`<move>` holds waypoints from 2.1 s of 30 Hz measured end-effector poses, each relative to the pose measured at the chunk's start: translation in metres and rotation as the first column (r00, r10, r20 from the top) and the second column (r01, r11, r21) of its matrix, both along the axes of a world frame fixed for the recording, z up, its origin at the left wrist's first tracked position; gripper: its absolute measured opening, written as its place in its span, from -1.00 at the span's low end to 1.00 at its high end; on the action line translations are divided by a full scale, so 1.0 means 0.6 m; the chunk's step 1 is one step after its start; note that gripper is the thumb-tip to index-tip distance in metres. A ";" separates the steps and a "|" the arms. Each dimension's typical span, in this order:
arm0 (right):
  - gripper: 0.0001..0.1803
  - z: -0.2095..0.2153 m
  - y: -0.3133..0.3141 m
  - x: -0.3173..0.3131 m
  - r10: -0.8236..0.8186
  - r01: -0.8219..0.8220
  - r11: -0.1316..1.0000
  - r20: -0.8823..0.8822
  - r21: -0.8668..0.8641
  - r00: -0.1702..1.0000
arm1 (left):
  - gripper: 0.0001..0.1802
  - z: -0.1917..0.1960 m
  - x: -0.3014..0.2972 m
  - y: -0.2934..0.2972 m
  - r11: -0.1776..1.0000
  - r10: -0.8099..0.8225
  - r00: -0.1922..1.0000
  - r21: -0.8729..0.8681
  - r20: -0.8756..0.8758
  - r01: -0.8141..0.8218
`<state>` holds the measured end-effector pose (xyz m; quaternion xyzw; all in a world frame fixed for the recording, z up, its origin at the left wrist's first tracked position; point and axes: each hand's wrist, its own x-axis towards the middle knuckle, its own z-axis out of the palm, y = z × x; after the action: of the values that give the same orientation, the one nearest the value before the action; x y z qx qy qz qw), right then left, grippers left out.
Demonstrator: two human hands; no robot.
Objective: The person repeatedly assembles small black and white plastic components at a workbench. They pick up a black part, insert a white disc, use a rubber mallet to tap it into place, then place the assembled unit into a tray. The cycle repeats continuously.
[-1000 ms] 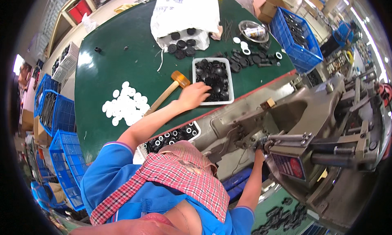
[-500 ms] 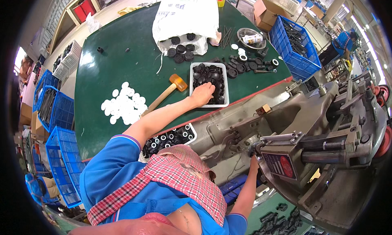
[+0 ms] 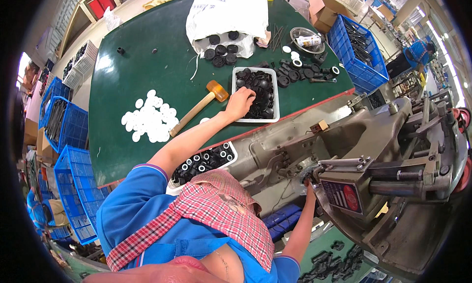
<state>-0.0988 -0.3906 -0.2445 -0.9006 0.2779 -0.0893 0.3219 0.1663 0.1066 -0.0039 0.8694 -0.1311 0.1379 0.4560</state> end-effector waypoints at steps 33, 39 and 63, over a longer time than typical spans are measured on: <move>-0.58 0.322 0.177 0.102 -0.062 -0.171 0.517 0.237 0.838 0.970 | -0.79 -0.017 -0.170 -0.290 0.868 -0.494 0.855 -0.142 -0.157 0.476; -0.60 0.193 0.126 0.073 -0.179 0.103 0.840 0.094 0.532 0.979 | -0.77 -0.021 -0.099 -0.189 0.825 -0.502 0.656 -0.541 -0.564 0.165; -0.70 0.153 0.137 0.076 -0.280 0.154 0.867 0.209 0.473 0.937 | -0.81 0.131 0.359 -0.275 0.593 -0.295 0.863 -0.787 -0.410 -0.171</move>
<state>-0.0534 -0.3086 -0.1525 -0.7433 0.3447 -0.1809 0.5441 0.3816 -0.0586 0.0748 0.5684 0.0366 -0.0649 0.8194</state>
